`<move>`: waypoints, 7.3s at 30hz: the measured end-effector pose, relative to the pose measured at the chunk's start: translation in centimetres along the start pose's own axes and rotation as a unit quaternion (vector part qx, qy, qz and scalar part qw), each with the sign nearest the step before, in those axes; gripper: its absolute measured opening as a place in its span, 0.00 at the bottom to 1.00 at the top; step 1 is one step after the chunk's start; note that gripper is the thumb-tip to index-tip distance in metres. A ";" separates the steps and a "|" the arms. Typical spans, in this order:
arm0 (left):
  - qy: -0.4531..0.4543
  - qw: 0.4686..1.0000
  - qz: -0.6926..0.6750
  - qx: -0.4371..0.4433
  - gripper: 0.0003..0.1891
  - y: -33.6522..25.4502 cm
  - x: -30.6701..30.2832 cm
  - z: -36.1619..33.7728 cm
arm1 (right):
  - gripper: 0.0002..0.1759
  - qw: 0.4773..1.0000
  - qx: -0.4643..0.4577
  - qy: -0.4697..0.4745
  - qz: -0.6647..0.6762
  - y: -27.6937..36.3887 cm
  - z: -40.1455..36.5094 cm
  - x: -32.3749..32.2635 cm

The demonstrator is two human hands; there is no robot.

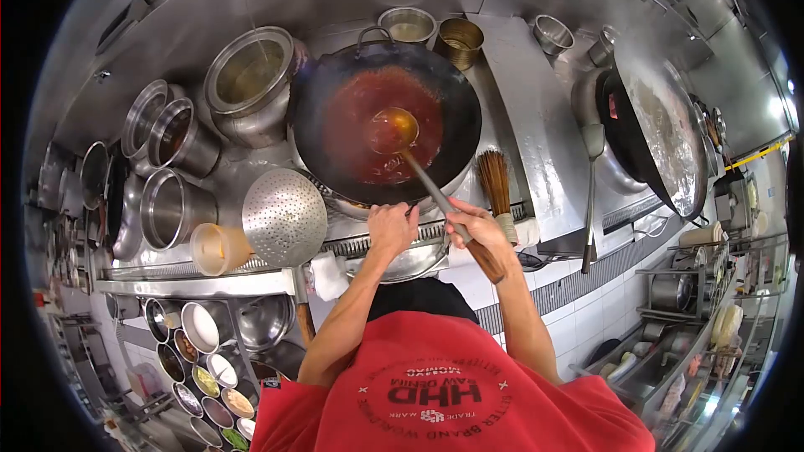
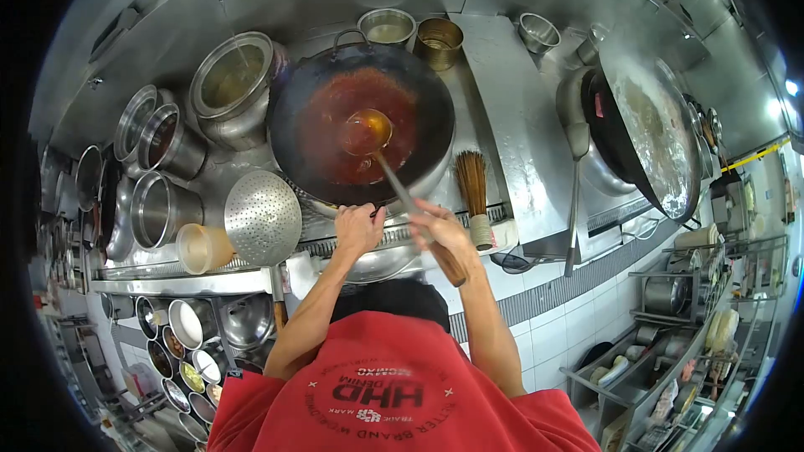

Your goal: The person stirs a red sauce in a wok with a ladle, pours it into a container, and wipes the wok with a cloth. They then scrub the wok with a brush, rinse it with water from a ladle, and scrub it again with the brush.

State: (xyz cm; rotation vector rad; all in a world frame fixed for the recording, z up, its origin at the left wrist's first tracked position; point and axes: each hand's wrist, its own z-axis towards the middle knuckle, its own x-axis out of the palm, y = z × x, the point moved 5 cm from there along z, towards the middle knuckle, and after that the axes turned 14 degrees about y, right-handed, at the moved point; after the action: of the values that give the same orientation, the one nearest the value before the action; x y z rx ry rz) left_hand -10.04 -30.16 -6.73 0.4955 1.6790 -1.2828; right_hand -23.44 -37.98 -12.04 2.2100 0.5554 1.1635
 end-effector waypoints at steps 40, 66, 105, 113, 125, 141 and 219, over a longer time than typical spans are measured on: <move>-0.023 1.000 0.017 0.013 0.15 -0.7 -0.7 0.0 | 0.32 0.999 0.014 -0.028 -0.032 0.2 0.2 -0.9; -0.016 1.000 0.009 0.021 0.15 -0.4 0.2 0.1 | 0.32 1.000 0.005 -0.023 0.004 -0.1 0.1 0.2; 0.003 1.000 0.017 -0.006 0.16 -0.2 1.0 0.3 | 0.34 0.999 0.000 -0.028 -0.029 0.2 0.3 -0.7; -0.005 1.000 0.005 0.007 0.15 -0.9 0.1 0.3 | 0.33 0.993 -0.015 -0.043 -0.108 0.4 3.9 1.2; -0.017 1.000 0.005 0.009 0.15 -0.7 0.5 0.3 | 0.32 0.987 -0.020 -0.055 -0.151 0.7 4.1 1.1; -0.013 1.000 -0.005 0.015 0.14 -0.5 0.5 0.3 | 0.31 0.999 -0.010 -0.051 0.015 0.0 0.9 0.4; -0.405 0.443 -0.641 -0.479 0.33 23.4 -12.6 -16.7 | 0.31 0.999 0.003 -0.025 -0.046 0.4 1.2 1.6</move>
State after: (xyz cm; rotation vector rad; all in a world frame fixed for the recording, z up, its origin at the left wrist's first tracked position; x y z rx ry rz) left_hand 6.81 -3.65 -8.06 -2.1407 1.3460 -0.7767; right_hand -21.57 -37.71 -11.36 2.1883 0.6324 1.0584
